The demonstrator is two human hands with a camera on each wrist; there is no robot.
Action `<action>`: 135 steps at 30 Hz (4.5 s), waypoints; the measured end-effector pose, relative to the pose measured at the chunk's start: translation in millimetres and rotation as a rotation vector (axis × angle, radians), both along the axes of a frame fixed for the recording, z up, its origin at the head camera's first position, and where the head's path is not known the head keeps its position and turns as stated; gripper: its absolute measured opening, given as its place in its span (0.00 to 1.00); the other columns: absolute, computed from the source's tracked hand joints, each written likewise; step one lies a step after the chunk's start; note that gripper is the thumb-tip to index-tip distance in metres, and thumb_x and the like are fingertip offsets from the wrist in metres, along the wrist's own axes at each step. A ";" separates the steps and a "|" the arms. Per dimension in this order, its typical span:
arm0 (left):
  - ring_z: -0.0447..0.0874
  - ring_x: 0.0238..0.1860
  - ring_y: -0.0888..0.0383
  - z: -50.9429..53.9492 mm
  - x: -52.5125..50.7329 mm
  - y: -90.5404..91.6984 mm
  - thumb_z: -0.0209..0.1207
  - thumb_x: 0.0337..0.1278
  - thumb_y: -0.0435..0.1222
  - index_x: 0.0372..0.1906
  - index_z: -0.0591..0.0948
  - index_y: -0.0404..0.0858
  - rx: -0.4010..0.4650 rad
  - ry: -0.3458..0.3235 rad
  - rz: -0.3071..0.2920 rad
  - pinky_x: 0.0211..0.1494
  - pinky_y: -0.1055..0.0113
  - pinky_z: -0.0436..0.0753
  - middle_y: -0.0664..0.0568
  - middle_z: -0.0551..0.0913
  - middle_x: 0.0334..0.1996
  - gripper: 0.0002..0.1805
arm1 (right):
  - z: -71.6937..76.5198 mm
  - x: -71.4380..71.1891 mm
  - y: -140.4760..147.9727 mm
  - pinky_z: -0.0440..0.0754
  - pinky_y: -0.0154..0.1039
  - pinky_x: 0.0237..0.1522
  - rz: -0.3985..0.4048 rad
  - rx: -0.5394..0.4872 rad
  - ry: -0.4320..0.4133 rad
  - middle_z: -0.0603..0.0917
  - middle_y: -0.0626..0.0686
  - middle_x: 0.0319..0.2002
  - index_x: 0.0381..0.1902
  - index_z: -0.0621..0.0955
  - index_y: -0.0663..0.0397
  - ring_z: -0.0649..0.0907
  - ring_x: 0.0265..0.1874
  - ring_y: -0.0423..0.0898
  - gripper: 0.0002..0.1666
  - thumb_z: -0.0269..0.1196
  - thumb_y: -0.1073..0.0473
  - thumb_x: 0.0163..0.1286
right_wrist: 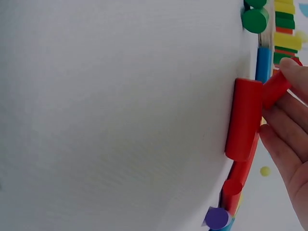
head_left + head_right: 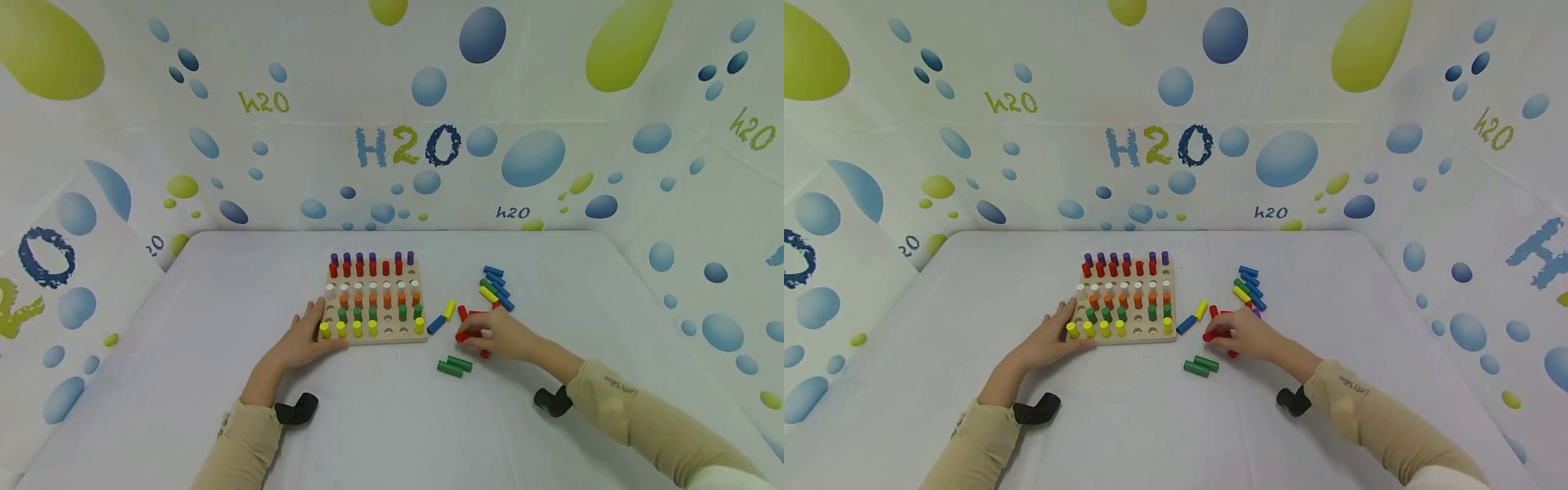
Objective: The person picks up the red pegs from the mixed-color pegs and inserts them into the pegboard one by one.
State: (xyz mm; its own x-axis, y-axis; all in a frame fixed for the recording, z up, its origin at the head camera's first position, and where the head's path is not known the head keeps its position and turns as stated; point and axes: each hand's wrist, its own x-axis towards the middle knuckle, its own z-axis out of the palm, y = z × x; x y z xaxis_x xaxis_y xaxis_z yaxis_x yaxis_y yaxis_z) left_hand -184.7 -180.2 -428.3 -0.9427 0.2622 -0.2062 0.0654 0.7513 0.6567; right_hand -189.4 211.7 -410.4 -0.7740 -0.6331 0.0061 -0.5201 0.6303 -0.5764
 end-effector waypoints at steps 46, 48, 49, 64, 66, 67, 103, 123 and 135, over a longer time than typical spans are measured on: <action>0.31 0.75 0.40 -0.3 -1.4 -0.4 0.63 0.50 0.59 0.74 0.41 0.30 0.009 -0.011 -0.010 0.73 0.44 0.33 0.34 0.40 0.74 0.61 | 2.6 -36.9 -23.8 0.84 0.36 0.39 -0.343 -0.385 -0.267 0.84 0.63 0.48 0.49 0.78 0.61 0.84 0.45 0.53 0.18 0.63 0.56 0.66; 0.31 0.74 0.40 -0.1 -1.1 -0.3 0.62 0.51 0.58 0.74 0.41 0.30 0.010 -0.013 -0.012 0.73 0.44 0.33 0.34 0.40 0.74 0.60 | 3.4 -38.9 -26.3 0.83 0.34 0.36 -0.346 -0.387 -0.266 0.83 0.63 0.49 0.50 0.77 0.61 0.84 0.45 0.53 0.18 0.63 0.56 0.66; 0.31 0.75 0.41 0.0 -1.1 -0.2 0.62 0.51 0.58 0.74 0.41 0.30 0.010 -0.012 -0.012 0.73 0.44 0.32 0.35 0.40 0.74 0.60 | 3.8 -40.3 -27.5 0.81 0.33 0.34 -0.346 -0.388 -0.265 0.83 0.63 0.50 0.50 0.77 0.61 0.83 0.45 0.53 0.18 0.63 0.56 0.67; 0.32 0.74 0.40 -1.2 -1.1 0.3 0.63 0.50 0.58 0.74 0.42 0.30 0.018 -0.004 -0.006 0.73 0.44 0.33 0.34 0.41 0.74 0.61 | 8.9 -59.0 -42.7 0.79 0.47 0.56 -0.393 -0.384 -0.264 0.84 0.59 0.50 0.50 0.78 0.57 0.82 0.52 0.53 0.18 0.63 0.54 0.66; 0.32 0.74 0.40 -1.6 -1.4 0.2 0.63 0.50 0.58 0.74 0.42 0.29 0.016 0.000 -0.006 0.73 0.44 0.33 0.34 0.42 0.74 0.61 | 9.0 -62.0 -44.9 0.78 0.48 0.56 -0.395 -0.387 -0.262 0.84 0.60 0.50 0.50 0.78 0.57 0.82 0.52 0.54 0.18 0.63 0.55 0.67; 0.32 0.74 0.40 -1.9 -1.5 -0.1 0.63 0.50 0.58 0.74 0.42 0.29 0.015 0.003 -0.006 0.73 0.44 0.33 0.34 0.42 0.74 0.61 | 9.0 -63.2 -46.2 0.78 0.48 0.56 -0.393 -0.389 -0.259 0.83 0.60 0.50 0.51 0.77 0.58 0.82 0.52 0.54 0.18 0.63 0.54 0.67; 0.32 0.74 0.40 -4.1 0.5 -0.4 0.63 0.50 0.58 0.74 0.42 0.29 0.019 0.015 -0.009 0.74 0.44 0.34 0.33 0.42 0.74 0.61 | 9.0 -111.7 -88.8 0.77 0.47 0.58 -0.430 -0.369 -0.249 0.82 0.61 0.52 0.50 0.78 0.59 0.81 0.54 0.54 0.17 0.62 0.57 0.67; 0.32 0.75 0.41 -4.7 0.3 0.0 0.63 0.50 0.59 0.74 0.42 0.30 0.015 0.001 0.000 0.74 0.45 0.33 0.34 0.42 0.74 0.61 | -0.6 -126.7 -96.9 0.79 0.43 0.55 -0.462 -0.296 -0.306 0.82 0.61 0.52 0.49 0.76 0.59 0.81 0.51 0.53 0.15 0.61 0.58 0.68; 0.31 0.75 0.42 -5.3 -0.1 0.1 0.63 0.50 0.58 0.74 0.41 0.31 0.016 -0.001 0.000 0.74 0.45 0.33 0.35 0.41 0.74 0.60 | -0.3 -125.7 -95.8 0.78 0.46 0.57 -0.442 -0.273 -0.275 0.82 0.61 0.52 0.47 0.76 0.59 0.80 0.53 0.54 0.14 0.62 0.59 0.67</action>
